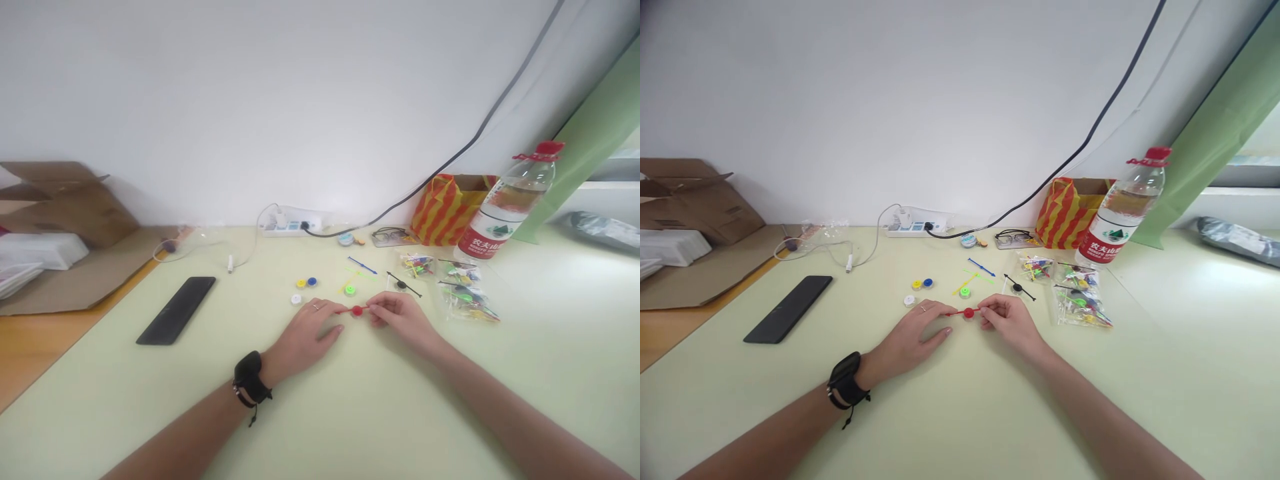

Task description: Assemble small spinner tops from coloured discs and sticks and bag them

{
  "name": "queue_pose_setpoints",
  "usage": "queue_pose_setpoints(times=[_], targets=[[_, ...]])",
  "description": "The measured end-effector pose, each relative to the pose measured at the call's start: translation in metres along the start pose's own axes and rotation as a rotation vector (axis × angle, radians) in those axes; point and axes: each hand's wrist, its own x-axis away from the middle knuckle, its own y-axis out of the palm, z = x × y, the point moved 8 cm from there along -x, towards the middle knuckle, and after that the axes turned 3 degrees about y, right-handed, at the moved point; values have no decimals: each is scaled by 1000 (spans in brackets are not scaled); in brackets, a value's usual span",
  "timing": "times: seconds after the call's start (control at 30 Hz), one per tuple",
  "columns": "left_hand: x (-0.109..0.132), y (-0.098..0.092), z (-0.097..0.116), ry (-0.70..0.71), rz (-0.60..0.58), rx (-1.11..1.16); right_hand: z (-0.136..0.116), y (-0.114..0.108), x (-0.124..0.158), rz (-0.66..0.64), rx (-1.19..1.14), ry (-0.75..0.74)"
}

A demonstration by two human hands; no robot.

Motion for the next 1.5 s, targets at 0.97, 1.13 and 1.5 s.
queue_pose_setpoints(times=[0.97,1.13,1.5], targets=[[0,6,17,119,-8,-247,-8,17,4,-54,233,-154],[2,0,14,87,24,-146,-4,13,6,-18,251,-135],[4,-27,6,-6,313,-15,-19,3,14,-66,-30,-49]])
